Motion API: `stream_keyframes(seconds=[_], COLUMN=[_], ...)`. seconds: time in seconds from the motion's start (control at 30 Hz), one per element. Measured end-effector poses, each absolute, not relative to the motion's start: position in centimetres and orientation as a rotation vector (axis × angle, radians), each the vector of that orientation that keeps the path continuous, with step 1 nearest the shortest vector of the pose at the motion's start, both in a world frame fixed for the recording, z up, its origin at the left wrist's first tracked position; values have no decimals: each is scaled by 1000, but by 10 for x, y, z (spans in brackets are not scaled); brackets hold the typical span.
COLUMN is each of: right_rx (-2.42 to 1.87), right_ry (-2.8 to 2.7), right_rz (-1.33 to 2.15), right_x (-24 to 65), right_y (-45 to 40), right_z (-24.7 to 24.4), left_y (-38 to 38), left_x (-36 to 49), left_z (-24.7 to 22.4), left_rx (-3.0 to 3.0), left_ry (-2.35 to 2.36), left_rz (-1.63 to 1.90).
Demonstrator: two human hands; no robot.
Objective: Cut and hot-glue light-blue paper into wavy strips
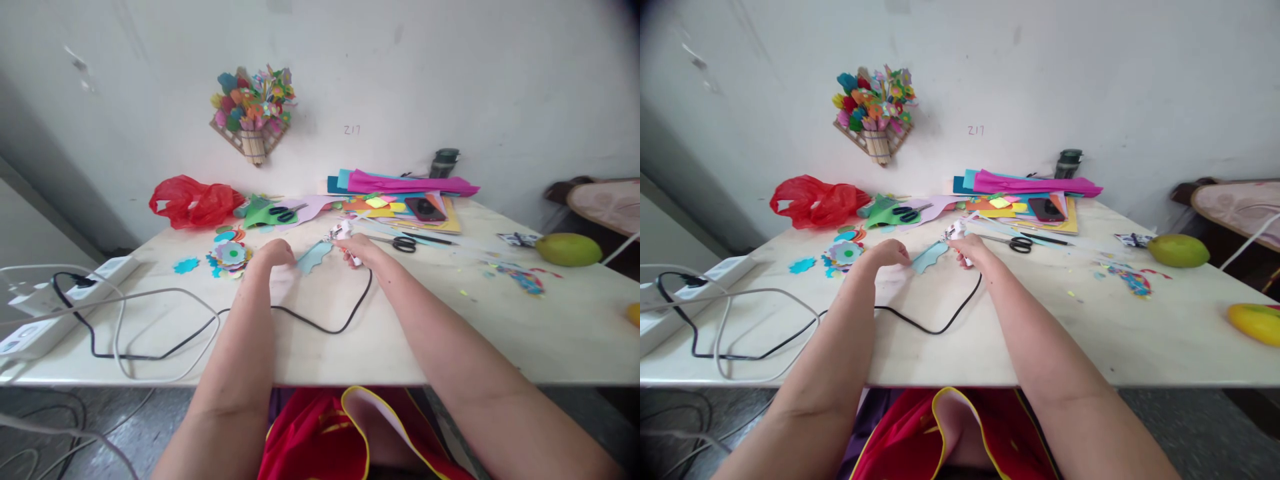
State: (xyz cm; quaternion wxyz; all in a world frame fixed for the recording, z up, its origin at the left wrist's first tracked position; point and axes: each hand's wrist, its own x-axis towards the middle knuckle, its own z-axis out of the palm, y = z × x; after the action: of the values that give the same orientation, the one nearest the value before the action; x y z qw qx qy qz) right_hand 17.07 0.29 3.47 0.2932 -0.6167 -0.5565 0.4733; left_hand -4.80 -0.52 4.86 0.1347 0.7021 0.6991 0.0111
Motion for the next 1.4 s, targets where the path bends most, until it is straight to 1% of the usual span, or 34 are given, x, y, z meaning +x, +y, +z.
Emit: stream_keyframes(seconds=[0.5, 0.8, 1.03, 1.4], right_rx=[-1603, -1587, -1566, -1535], right_ry=[-1560, -1588, -1619, -1638], right_rz=[1287, 1284, 1291, 1302], right_x=[167, 162, 162, 158], right_y=[-8, -7, -2, -3], right_z=[41, 39, 33, 31], left_y=[-1, -4, -3, -2], left_x=[-47, -41, -46, -46], left_z=[41, 45, 46, 45], left_rx=[2017, 2018, 1969, 1969], left_ry=[2065, 2112, 2109, 2139], left_rz=[161, 157, 80, 84])
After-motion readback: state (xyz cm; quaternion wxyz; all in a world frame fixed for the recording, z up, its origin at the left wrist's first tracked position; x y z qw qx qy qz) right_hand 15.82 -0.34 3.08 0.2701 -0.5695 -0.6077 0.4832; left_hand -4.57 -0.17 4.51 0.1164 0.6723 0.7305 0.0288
